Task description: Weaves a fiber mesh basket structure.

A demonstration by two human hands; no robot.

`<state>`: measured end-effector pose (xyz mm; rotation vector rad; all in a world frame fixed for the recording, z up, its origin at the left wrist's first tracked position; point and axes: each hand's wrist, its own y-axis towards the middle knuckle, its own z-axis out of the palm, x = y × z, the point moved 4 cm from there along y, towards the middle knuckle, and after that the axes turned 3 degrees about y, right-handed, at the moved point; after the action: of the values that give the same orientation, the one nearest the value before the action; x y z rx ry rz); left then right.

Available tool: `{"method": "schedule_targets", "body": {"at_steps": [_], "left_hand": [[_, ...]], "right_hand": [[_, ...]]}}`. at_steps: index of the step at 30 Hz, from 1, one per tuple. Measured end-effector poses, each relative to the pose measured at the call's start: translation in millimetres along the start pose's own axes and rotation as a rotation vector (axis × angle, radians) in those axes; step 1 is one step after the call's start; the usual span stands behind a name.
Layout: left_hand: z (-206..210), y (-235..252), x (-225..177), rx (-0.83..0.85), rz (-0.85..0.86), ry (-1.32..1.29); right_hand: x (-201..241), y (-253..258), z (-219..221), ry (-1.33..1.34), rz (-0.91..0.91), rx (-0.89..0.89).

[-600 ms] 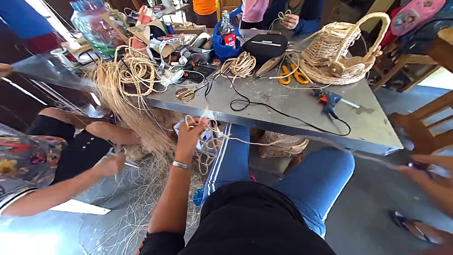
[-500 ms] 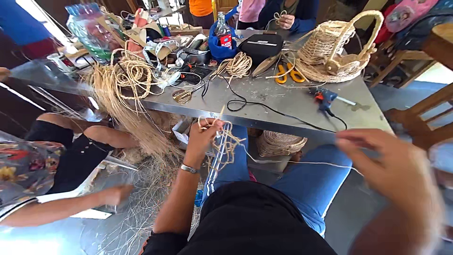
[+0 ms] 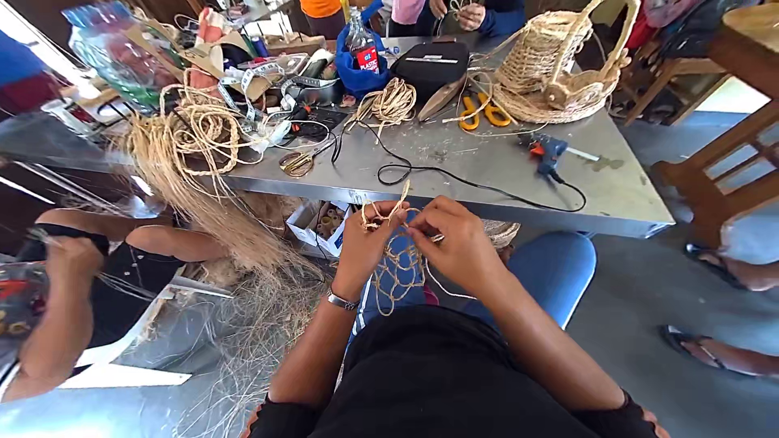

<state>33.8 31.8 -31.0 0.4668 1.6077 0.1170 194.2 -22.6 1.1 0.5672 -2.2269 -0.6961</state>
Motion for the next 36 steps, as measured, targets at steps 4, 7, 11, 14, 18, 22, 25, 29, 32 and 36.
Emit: {"method": "schedule_targets", "body": {"at_steps": [4, 7, 11, 14, 18, 22, 25, 29, 32, 36], "left_hand": [[-2, -1, 3, -0.01, -0.034, -0.079], [-7, 0, 4, -0.018, -0.087, -0.135], [-4, 0, 4, 0.021, -0.117, -0.189], [-3, 0, 4, 0.025, -0.125, -0.2], [2, 0, 3, 0.033, -0.114, -0.212], [5, 0, 0, 0.051, -0.079, -0.189], [8, -1, -6, 0.089, -0.044, -0.157], [10, -2, -13, 0.138, -0.002, -0.136], [13, -2, -17, 0.157, 0.022, -0.133], [14, -4, -21, 0.156, 0.075, -0.132]], "right_hand": [[10, -11, -5, 0.05, -0.019, 0.049], [13, -17, -11, 0.059, -0.016, 0.105], [8, -17, -21, 0.108, 0.048, 0.089], [7, -14, -38, 0.127, 0.083, 0.019], [16, -18, -49, 0.113, 0.058, 0.031], [17, -23, -46, 0.039, 0.033, 0.127], [9, -19, -44, -0.027, 0.072, 0.177], [3, -13, -43, -0.059, 0.089, 0.109], [5, -10, -42, -0.019, 0.09, 0.038], [1, -8, -37, 0.053, 0.095, -0.007]]}}
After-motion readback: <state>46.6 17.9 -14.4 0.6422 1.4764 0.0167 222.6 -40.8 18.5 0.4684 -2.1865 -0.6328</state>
